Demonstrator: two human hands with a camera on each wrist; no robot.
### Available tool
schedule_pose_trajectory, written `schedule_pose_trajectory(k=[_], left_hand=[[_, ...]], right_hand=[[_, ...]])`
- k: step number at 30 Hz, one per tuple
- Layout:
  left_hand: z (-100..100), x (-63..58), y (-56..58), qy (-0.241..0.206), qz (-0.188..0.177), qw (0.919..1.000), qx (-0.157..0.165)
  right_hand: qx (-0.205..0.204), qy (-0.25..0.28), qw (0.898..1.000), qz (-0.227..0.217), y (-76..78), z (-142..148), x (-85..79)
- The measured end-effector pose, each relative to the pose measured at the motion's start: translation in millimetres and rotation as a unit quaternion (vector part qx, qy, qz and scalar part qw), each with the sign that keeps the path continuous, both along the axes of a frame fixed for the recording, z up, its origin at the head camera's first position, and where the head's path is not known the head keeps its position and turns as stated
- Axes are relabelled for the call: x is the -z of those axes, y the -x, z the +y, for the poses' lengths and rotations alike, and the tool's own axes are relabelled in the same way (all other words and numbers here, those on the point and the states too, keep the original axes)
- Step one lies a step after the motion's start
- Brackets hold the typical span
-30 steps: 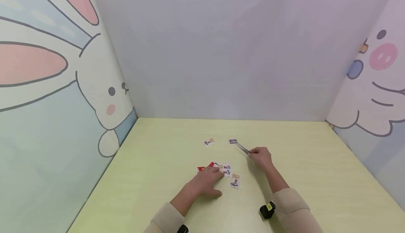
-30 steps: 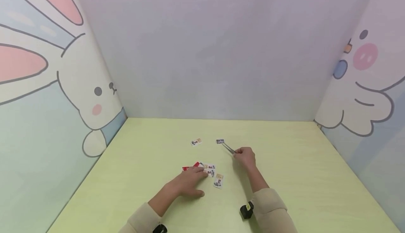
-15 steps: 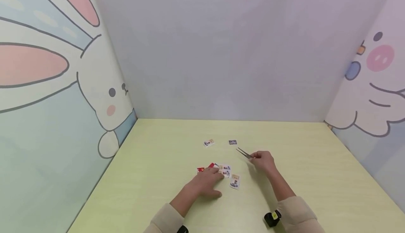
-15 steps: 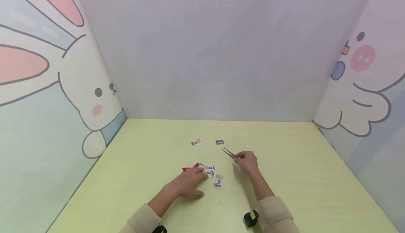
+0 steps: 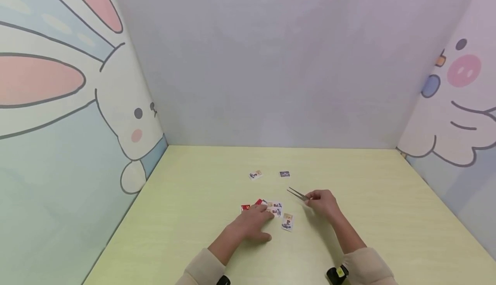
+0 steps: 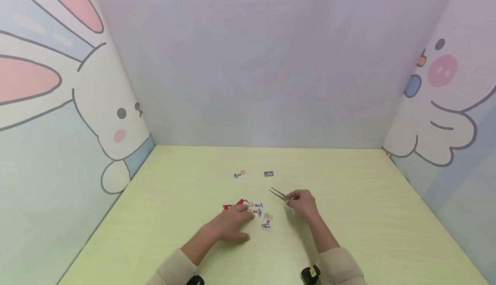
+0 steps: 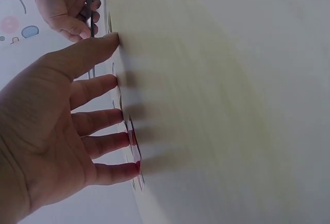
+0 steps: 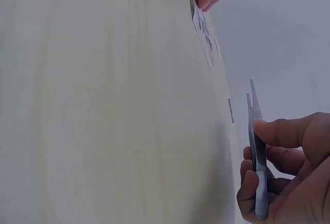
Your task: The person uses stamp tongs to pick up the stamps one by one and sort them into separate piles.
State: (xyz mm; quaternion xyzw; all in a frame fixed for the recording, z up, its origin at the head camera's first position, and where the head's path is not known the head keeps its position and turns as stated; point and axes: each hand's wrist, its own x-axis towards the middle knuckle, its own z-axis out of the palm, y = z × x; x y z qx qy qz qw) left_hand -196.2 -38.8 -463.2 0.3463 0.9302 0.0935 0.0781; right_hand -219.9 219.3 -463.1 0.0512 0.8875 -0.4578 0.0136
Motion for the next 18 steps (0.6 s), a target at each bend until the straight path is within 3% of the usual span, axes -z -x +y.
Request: schedule_pose_trajectory(k=[18], left_hand=[[0.4,-1.6,0.3,-0.002,-0.013,0.9999,-0.002]], right_hand=[[-0.063,-0.007,0.998,-0.008,-16.3,-2.8,-0.7]])
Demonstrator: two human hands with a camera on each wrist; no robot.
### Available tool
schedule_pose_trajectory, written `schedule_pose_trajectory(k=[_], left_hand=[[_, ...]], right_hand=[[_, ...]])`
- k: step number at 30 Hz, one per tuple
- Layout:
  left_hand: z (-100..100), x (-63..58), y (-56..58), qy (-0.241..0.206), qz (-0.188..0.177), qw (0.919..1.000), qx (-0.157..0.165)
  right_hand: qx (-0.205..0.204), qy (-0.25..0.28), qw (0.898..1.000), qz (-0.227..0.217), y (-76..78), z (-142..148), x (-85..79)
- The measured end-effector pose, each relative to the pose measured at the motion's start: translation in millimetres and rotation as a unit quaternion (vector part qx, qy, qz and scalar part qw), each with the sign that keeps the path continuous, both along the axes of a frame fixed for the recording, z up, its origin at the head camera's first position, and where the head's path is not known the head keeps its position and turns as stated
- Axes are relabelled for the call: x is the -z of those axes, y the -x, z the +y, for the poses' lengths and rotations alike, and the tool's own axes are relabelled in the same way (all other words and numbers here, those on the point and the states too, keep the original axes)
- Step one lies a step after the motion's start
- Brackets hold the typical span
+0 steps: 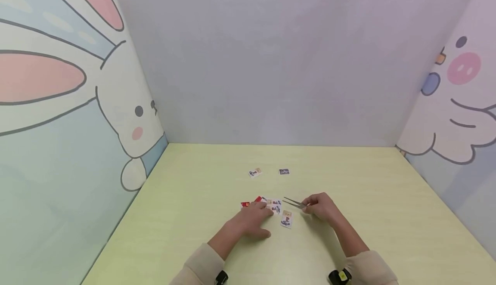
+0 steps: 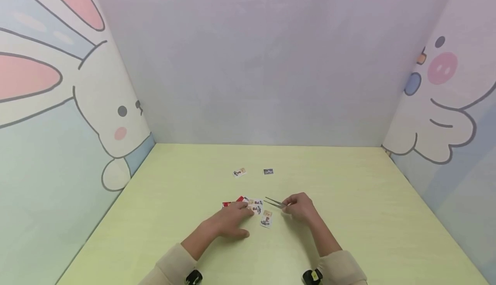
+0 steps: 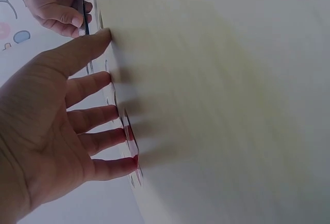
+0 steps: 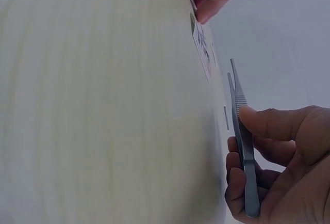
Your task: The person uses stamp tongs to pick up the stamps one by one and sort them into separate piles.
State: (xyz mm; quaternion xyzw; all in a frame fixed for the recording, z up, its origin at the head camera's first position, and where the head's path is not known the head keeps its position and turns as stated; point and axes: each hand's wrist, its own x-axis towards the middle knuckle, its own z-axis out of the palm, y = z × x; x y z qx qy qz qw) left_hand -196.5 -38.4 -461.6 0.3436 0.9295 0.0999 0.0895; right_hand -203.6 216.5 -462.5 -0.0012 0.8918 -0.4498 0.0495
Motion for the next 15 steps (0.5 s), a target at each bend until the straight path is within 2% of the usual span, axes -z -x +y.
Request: schedule_pose_trajectory(k=[7,15], left_hand=[[0.5,1.4,2.2,0.000,-0.002,1.0000,-0.003],[-1.4,1.3,3.8,-0.004,0.007,0.9999,0.015]], right_hand=[[-0.037,-0.012,0.999,-0.009,-0.3,-0.8,-0.1],[-0.059,-0.020,0.998,-0.012,-0.5,-1.3,1.7]])
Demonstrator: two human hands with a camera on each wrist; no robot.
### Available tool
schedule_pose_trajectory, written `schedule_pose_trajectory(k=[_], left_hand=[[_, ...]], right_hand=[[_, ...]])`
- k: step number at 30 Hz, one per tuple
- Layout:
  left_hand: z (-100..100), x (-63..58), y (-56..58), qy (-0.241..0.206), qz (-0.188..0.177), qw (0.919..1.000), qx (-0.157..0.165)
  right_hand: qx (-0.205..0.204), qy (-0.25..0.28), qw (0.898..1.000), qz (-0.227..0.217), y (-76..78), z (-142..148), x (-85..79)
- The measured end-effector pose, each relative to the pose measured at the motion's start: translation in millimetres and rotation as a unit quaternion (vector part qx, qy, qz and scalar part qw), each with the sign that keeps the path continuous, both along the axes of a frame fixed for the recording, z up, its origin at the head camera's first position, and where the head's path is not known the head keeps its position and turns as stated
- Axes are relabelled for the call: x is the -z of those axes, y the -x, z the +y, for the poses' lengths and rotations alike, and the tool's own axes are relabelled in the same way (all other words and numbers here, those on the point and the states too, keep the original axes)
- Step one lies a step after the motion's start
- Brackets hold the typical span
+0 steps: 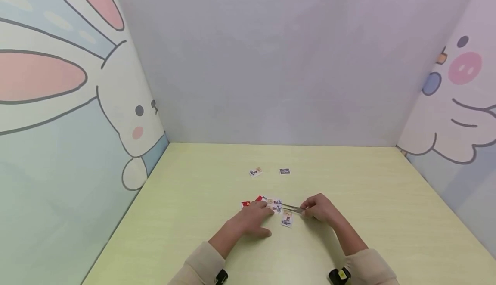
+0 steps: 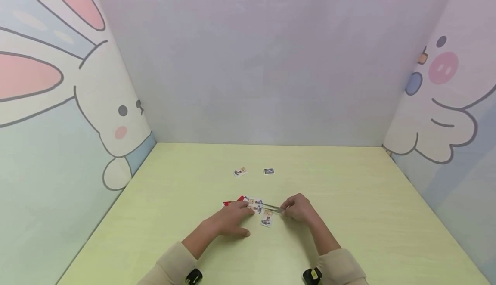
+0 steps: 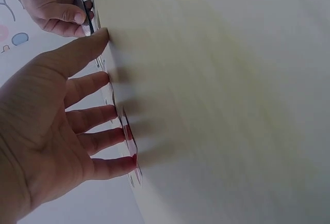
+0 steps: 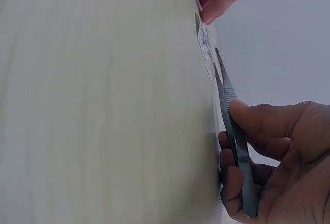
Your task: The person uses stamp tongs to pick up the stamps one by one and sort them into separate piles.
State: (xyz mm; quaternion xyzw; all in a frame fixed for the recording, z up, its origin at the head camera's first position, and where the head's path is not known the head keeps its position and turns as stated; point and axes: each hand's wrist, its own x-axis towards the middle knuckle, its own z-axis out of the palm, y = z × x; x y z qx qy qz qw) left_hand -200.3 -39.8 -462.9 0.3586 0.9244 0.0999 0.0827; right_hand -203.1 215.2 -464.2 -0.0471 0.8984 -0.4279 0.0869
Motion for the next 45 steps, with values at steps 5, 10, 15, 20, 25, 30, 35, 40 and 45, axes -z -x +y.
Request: schedule_pose_trajectory(k=[5,10,15,20,25,30,35,40,45], left_hand=[[0.8,0.2,0.6,-0.002,0.002,1.0000,-0.001],[1.2,0.0,-0.5,0.002,-0.007,0.9999,-0.011],[1.3,-0.9,-2.0,0.003,-0.009,0.9999,-0.014],[1.9,-0.5,-0.7,0.003,-0.007,0.9999,-0.014],[0.9,1.3,0.5,0.004,0.005,1.0000,-0.006],[-1.2,2.5,0.7,0.005,0.008,0.9999,-0.010],[-2.5,3.2,1.2,0.008,0.032,0.9995,0.002],[-2.6,2.8,0.8,0.010,0.047,0.9987,0.014],[-2.0,0.9,-0.7,0.003,0.051,0.9986,0.015]], right_hand=[[-0.009,0.003,1.000,-0.003,0.6,-0.6,1.0],[-0.028,0.017,0.999,-0.004,-0.1,-2.3,1.9],[-0.034,0.019,0.999,0.003,-1.0,-3.3,3.5],[-0.032,0.019,0.999,0.007,-0.3,-3.5,4.3],[-0.032,0.014,0.999,0.008,-0.3,-3.6,3.1],[-0.015,0.010,1.000,0.009,0.2,-2.7,-1.4],[0.001,0.010,1.000,0.013,0.9,0.8,-6.7],[0.000,0.015,1.000,0.015,1.5,2.5,-6.8],[0.004,0.028,1.000,0.014,-0.9,4.3,-6.3]])
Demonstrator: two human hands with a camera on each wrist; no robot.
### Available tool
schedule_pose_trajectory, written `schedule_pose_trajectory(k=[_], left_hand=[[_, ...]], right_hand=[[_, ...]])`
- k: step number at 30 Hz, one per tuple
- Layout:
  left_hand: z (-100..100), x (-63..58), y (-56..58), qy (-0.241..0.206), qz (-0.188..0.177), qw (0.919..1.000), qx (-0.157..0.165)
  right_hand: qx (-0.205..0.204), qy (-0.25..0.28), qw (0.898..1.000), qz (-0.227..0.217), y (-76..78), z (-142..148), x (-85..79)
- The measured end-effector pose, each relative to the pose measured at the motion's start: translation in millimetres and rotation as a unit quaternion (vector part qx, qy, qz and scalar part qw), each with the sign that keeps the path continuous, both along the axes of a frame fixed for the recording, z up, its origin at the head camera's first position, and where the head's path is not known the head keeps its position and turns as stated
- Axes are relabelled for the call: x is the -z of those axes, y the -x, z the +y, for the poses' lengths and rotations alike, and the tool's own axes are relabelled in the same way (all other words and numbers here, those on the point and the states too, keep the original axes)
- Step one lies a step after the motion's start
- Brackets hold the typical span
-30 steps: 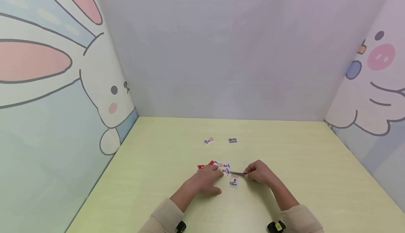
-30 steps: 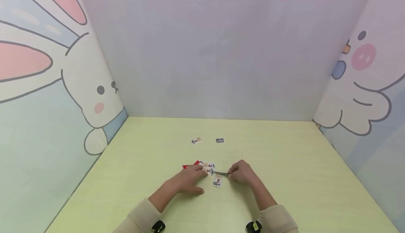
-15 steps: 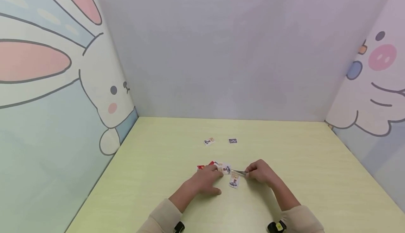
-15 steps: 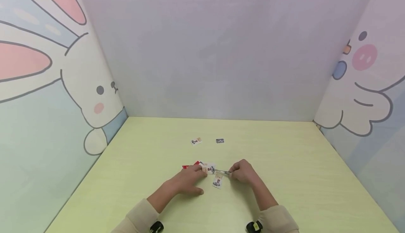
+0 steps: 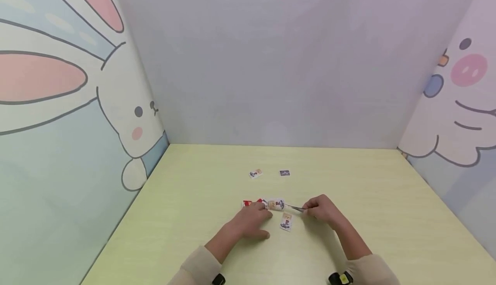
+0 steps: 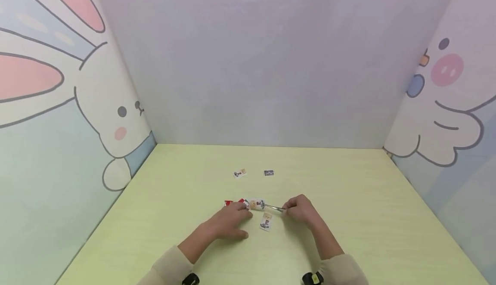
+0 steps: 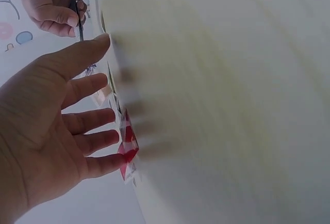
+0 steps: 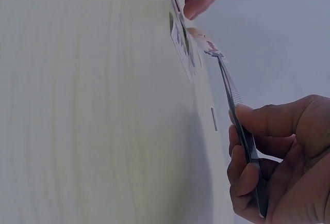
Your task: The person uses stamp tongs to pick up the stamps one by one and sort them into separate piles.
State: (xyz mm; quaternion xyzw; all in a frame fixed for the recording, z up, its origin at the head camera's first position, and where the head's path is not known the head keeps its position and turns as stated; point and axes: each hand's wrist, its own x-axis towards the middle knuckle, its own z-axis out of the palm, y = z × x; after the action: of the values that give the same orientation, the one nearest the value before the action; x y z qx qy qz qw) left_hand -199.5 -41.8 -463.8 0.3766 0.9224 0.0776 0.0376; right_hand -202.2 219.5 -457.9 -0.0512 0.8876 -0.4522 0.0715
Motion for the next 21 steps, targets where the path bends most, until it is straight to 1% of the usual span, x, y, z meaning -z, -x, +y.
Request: schedule_pose_trajectory(k=[5,9,13,15,18,21], left_hand=[[0.7,0.5,-2.5,-0.025,-0.014,0.9995,-0.011],[-0.5,-0.9,-4.1,-0.030,-0.018,0.9993,-0.010],[0.1,-1.1,-6.0,-0.028,-0.012,0.9995,-0.007],[0.6,-1.4,-6.8,-0.025,-0.003,0.9997,-0.004],[0.2,-4.8,-8.5,-0.022,0.011,0.9997,-0.006],[-3.6,-9.7,-10.5,-0.025,0.014,0.9995,-0.016]], right_hand=[[0.013,0.009,1.000,0.001,-4.3,3.4,1.8],[0.015,0.019,1.000,-0.005,-6.5,4.9,1.0],[0.012,0.023,1.000,-0.010,-7.8,6.5,-1.0],[0.014,0.023,1.000,-0.011,-7.7,7.7,-2.3],[0.011,0.021,1.000,-0.010,-7.0,9.4,-4.9],[0.009,0.027,1.000,-0.007,-4.8,9.5,-7.8]])
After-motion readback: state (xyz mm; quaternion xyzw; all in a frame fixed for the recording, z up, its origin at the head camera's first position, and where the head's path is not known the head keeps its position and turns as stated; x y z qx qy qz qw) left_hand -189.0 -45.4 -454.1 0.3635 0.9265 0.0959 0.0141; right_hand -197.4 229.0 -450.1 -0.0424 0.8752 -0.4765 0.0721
